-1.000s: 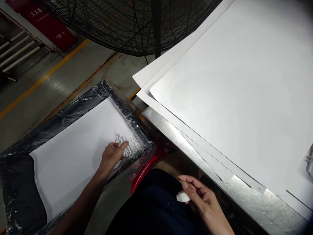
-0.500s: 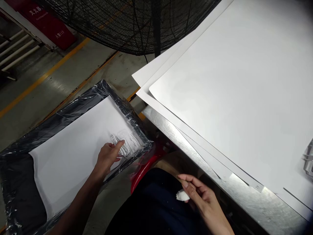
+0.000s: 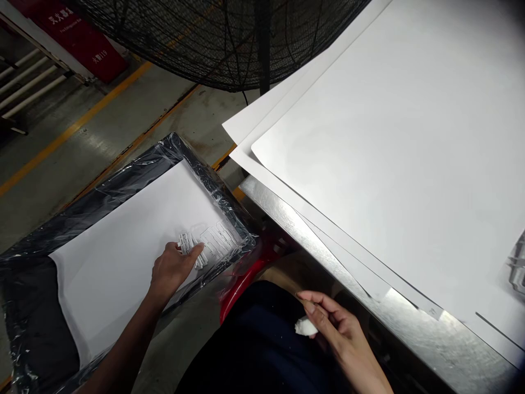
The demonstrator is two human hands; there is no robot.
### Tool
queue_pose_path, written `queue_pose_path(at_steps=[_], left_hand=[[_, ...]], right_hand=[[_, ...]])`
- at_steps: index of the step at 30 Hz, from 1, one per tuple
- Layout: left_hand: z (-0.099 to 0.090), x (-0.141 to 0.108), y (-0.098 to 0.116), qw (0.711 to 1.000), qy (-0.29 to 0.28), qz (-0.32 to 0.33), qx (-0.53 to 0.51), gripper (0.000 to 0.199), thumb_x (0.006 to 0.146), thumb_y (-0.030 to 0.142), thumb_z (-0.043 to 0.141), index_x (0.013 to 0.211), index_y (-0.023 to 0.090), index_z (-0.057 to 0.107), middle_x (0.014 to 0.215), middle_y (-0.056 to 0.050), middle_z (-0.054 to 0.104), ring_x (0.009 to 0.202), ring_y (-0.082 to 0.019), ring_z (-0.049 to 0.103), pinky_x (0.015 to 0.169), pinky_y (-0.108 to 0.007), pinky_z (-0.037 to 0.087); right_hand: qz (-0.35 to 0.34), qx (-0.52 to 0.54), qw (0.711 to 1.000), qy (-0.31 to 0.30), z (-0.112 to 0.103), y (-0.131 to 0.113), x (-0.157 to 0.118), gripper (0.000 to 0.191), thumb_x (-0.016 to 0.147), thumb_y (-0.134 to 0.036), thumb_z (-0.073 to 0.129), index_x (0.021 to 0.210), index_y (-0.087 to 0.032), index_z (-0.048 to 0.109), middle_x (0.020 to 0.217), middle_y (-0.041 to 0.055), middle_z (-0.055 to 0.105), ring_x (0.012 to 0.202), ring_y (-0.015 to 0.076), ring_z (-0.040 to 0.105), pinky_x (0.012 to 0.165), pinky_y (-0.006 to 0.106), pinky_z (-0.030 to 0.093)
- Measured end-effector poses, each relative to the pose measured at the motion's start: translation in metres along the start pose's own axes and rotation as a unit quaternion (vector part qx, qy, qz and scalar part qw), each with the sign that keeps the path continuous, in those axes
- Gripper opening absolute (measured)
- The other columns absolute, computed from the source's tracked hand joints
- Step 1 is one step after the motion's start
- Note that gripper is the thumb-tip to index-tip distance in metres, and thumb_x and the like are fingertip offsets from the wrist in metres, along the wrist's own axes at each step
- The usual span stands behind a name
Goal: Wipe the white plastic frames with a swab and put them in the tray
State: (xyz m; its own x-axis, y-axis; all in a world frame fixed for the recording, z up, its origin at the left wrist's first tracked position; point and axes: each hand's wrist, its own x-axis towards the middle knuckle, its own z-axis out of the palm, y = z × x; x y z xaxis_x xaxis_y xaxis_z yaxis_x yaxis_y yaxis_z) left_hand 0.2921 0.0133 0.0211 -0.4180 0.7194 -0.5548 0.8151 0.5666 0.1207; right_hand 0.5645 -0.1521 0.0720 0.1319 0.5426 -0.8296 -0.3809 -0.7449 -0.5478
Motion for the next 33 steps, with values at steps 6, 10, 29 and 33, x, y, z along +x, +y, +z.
queue_pose_path(at_steps=[6,10,29,33], left_hand=[[-0.001,0.000,-0.004,0.999,0.001,-0.002,0.054,0.090,0.065,0.074,0.043,0.126,0.009,0.043,0.109,-0.018,0.062,0.107,-0.039,0.053,0.083,-0.045,0.042],[0.000,-0.001,0.001,0.998,0.013,0.003,0.066,0.084,0.069,0.068,0.044,0.131,0.011,0.037,0.105,-0.016,0.063,0.106,-0.037,0.054,0.083,-0.043,0.042],[-0.013,0.005,0.000,0.991,-0.062,0.087,0.075,0.049,0.070,0.049,0.049,0.110,0.021,0.053,0.081,-0.005,0.064,0.074,-0.025,0.062,0.059,-0.032,0.042],[-0.013,0.003,-0.001,0.992,-0.065,0.089,0.055,0.049,0.070,0.050,0.050,0.109,0.021,0.053,0.078,-0.004,0.064,0.072,-0.025,0.062,0.059,-0.031,0.043]], right_hand=[[0.006,-0.010,1.000,-0.029,-0.001,-0.002,0.002,0.049,0.071,-0.056,0.068,0.102,-0.018,0.063,0.062,-0.0018,0.048,0.052,0.0085,0.034,0.046,0.019,0.023],[0.000,-0.002,1.000,-0.005,0.002,-0.004,0.000,0.048,0.071,-0.056,0.067,0.098,-0.017,0.064,0.060,-0.0023,0.047,0.052,0.0081,0.035,0.046,0.019,0.022],[0.001,-0.018,1.000,-0.021,0.003,-0.004,0.001,0.047,0.072,-0.055,0.067,0.101,-0.018,0.064,0.060,-0.0026,0.046,0.053,0.0094,0.037,0.047,0.020,0.025],[0.003,-0.036,0.998,-0.056,-0.002,0.001,0.005,0.048,0.074,-0.055,0.066,0.105,-0.019,0.063,0.060,-0.0024,0.048,0.052,0.0088,0.036,0.046,0.019,0.026]])
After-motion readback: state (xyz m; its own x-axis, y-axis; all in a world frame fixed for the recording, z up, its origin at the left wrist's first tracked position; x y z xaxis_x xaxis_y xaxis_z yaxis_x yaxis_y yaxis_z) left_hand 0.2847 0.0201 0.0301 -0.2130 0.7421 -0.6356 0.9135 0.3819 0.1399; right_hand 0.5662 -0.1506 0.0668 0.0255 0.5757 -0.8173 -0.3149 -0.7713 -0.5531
